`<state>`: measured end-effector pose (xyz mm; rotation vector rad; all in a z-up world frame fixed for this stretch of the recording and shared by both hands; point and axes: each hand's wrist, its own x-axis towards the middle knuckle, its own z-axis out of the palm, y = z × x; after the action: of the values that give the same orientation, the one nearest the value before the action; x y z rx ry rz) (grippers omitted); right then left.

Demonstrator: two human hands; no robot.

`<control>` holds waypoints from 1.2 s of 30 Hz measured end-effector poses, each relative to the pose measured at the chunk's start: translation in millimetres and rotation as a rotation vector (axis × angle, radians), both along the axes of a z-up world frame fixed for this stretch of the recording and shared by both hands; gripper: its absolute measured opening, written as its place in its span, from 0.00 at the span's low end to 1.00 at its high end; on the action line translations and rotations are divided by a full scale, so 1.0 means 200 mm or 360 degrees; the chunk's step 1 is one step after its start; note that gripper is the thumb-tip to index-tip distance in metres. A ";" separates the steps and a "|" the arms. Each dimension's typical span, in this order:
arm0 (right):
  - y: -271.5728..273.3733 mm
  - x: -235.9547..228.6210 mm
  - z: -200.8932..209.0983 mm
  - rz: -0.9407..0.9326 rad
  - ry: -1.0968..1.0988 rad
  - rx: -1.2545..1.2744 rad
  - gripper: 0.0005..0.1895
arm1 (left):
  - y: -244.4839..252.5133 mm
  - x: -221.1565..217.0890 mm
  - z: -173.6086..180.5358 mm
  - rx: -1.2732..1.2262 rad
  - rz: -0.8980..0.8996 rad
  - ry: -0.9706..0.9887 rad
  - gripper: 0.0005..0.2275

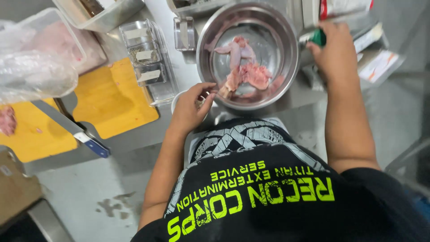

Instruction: Preparing and seasoning chicken wings.

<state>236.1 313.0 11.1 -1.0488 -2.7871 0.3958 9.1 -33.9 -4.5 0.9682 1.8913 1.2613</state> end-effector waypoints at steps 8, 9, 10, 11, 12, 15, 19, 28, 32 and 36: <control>-0.11 -0.01 0.55 0.0422 0.0081 0.0008 0.25 | 0.38 0.52 -0.15 0.0337 0.0102 0.0338 0.20; -0.11 0.00 0.56 0.0501 0.0056 -0.0033 0.25 | 0.42 0.58 -0.11 0.0293 0.0181 0.0318 0.20; -0.11 -0.01 0.58 0.0641 0.0134 -0.0153 0.24 | 0.47 0.63 -0.08 0.0384 0.0238 0.0423 0.28; -0.10 -0.02 0.61 0.0777 0.0209 -0.0281 0.24 | 0.51 0.66 -0.04 0.0468 0.0292 0.0534 0.35; -0.15 -0.06 0.62 0.0835 0.0197 -0.0300 0.24 | 0.49 0.66 0.02 0.0445 0.0351 0.0534 0.35; -0.29 -0.15 0.62 0.1111 0.0002 -0.0270 0.26 | 0.45 0.66 0.09 0.0505 0.0578 0.0689 0.38; -0.46 -0.17 0.52 0.1360 -0.0092 -0.0456 0.29 | 0.33 0.73 -0.02 0.0440 0.0611 0.0325 0.27; -0.76 -0.28 0.20 0.1404 0.0012 -0.0957 0.31 | -0.23 0.69 -0.06 0.0420 0.0574 0.0192 0.23; -0.90 -0.34 -0.08 0.0856 0.0176 -0.2459 0.44 | -0.39 0.65 -0.13 0.0474 0.0579 0.0069 0.24; -1.17 -0.30 -0.10 0.0988 0.0319 -0.2787 0.40 | -0.44 0.63 -0.18 0.0574 0.0672 0.0057 0.25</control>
<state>175.6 79.0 -8.8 -0.0006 -1.9122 2.9282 134.6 -121.7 -40.0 0.7877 2.0025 1.8928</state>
